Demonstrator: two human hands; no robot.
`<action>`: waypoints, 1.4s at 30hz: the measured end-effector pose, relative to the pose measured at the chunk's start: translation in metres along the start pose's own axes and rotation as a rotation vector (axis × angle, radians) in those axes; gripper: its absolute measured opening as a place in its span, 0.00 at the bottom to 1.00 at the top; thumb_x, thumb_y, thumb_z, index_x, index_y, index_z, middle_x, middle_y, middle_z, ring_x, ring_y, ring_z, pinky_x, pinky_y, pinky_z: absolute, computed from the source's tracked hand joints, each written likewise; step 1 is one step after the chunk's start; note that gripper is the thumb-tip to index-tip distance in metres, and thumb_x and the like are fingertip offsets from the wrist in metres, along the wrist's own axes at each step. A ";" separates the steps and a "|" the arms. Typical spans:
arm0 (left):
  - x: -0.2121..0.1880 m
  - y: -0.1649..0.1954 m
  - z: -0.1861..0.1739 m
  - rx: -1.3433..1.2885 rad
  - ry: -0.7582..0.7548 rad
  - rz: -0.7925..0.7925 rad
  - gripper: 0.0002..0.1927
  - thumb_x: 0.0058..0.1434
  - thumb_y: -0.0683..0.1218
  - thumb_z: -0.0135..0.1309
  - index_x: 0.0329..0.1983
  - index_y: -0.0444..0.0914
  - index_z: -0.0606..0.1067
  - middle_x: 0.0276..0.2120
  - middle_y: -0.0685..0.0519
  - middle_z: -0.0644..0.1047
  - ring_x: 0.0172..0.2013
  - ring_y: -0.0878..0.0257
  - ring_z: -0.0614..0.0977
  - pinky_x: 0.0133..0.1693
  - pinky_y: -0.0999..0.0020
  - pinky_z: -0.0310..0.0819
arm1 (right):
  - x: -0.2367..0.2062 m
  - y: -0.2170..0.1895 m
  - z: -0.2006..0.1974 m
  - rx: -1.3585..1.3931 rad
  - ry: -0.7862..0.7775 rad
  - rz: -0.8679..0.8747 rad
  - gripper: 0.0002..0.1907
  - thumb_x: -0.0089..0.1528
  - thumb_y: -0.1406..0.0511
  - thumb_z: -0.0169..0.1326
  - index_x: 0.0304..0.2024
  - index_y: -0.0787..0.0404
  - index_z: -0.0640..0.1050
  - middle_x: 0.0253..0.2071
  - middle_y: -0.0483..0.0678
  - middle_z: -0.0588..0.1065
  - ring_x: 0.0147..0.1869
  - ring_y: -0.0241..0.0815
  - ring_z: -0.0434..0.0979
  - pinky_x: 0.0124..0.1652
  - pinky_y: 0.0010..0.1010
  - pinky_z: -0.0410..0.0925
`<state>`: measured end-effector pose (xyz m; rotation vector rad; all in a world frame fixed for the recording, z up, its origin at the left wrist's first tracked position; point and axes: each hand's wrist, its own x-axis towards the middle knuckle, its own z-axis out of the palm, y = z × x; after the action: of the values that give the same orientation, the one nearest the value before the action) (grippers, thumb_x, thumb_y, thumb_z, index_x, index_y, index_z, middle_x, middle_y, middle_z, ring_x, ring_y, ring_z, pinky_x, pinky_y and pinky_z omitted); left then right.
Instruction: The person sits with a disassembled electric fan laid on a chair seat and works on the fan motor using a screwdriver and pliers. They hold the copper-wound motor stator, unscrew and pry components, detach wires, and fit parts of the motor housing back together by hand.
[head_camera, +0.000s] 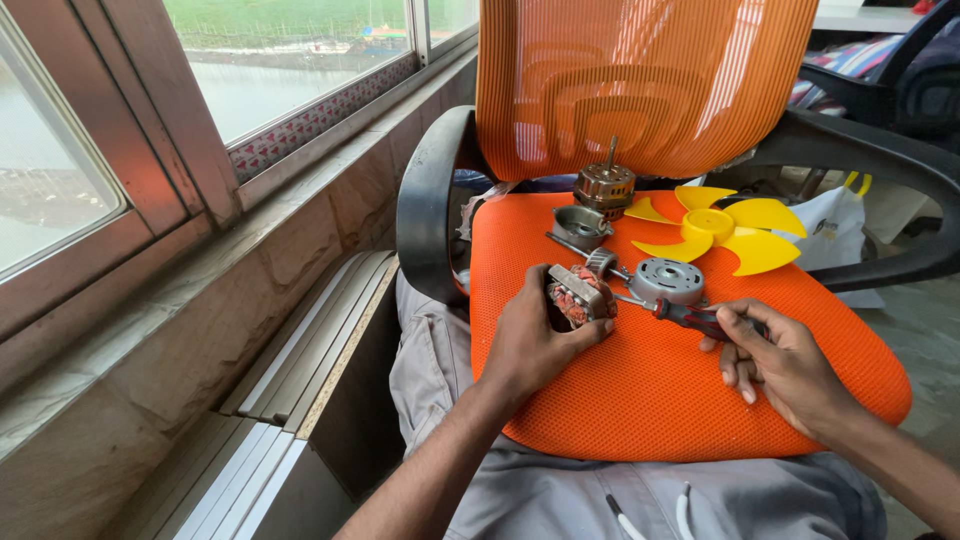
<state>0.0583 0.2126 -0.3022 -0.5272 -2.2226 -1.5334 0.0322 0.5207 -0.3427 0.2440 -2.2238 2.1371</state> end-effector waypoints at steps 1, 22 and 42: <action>0.000 0.000 -0.001 0.008 0.000 -0.004 0.37 0.46 0.55 0.70 0.53 0.31 0.68 0.42 0.44 0.81 0.43 0.57 0.86 0.46 0.64 0.79 | 0.000 0.000 0.000 0.001 0.002 -0.001 0.20 0.68 0.55 0.46 0.51 0.66 0.72 0.35 0.55 0.76 0.23 0.33 0.71 0.16 0.22 0.63; -0.009 0.010 -0.003 0.048 0.013 0.004 0.35 0.47 0.55 0.69 0.51 0.31 0.68 0.41 0.42 0.82 0.43 0.55 0.86 0.45 0.62 0.79 | -0.018 -0.008 0.006 -0.012 0.004 -0.046 0.19 0.62 0.65 0.53 0.55 0.63 0.72 0.34 0.47 0.71 0.26 0.35 0.73 0.18 0.24 0.64; -0.004 0.016 -0.011 0.028 0.002 0.022 0.34 0.48 0.55 0.68 0.49 0.32 0.68 0.42 0.42 0.81 0.44 0.54 0.86 0.46 0.61 0.79 | -0.011 -0.012 0.000 0.017 -0.008 -0.015 0.18 0.65 0.65 0.51 0.57 0.63 0.72 0.28 0.49 0.71 0.25 0.35 0.72 0.19 0.24 0.64</action>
<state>0.0715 0.2075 -0.2878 -0.5398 -2.2260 -1.4893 0.0448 0.5213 -0.3322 0.2690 -2.2018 2.1525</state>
